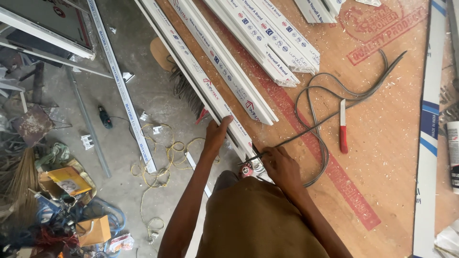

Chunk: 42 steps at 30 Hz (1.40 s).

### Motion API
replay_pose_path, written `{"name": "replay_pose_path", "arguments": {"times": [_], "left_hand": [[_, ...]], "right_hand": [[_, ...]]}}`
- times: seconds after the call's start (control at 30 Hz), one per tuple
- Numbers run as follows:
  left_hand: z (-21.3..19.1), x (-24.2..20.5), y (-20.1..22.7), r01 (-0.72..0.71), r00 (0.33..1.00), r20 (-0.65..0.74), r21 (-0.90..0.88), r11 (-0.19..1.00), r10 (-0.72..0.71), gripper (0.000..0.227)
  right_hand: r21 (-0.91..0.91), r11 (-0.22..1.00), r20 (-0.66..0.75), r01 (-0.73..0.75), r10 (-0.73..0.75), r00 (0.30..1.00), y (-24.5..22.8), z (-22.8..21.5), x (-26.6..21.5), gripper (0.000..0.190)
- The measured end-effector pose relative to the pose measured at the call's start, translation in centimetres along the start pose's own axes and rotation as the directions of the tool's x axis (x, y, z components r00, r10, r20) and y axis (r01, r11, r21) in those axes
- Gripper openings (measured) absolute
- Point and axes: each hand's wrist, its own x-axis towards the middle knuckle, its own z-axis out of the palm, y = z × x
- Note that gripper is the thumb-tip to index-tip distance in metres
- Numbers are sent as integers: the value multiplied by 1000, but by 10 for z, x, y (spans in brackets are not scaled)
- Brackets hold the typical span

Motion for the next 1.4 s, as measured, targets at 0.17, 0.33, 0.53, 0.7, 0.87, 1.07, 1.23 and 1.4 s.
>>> {"name": "replay_pose_path", "arguments": {"times": [0.17, 0.33, 0.53, 0.7, 0.87, 1.07, 1.23, 1.4], "left_hand": [[-3, -3, 14, 8, 1000, -21, 53, 999, -6, 44], [-15, -17, 24, -67, 998, 13, -119, 991, 69, 45], [-19, -21, 54, 66, 984, 161, -721, 690, 74, 63], [-29, -38, 3, 97, 994, 99, -722, 685, -36, 68], [-54, -77, -55, 138, 979, -11, -705, 696, -205, 65], [-65, -112, -84, 210, 923, -70, -732, 648, -378, 55], [-61, -130, -62, 241, 905, -68, -731, 639, -420, 55], [-52, -133, -37, 149, 973, -42, -638, 755, -227, 53]], "right_hand": [[13, 999, -21, 38, -38, 999, 18, 11, 9, 30], [501, 845, 179, -184, 106, 978, 40, 12, 27, 41], [780, 455, 551, -430, -172, 816, -41, -2, 51, 73], [707, 343, 692, -619, -156, 705, -49, 44, 63, 81], [543, 336, 837, -769, -141, 529, -52, 67, 49, 81], [459, 214, 888, -862, -136, 439, -36, 118, 34, 55], [516, 311, 857, -798, -175, 486, -49, 101, 26, 55], [626, 263, 777, -734, -285, 561, -43, 80, 18, 66]]}}
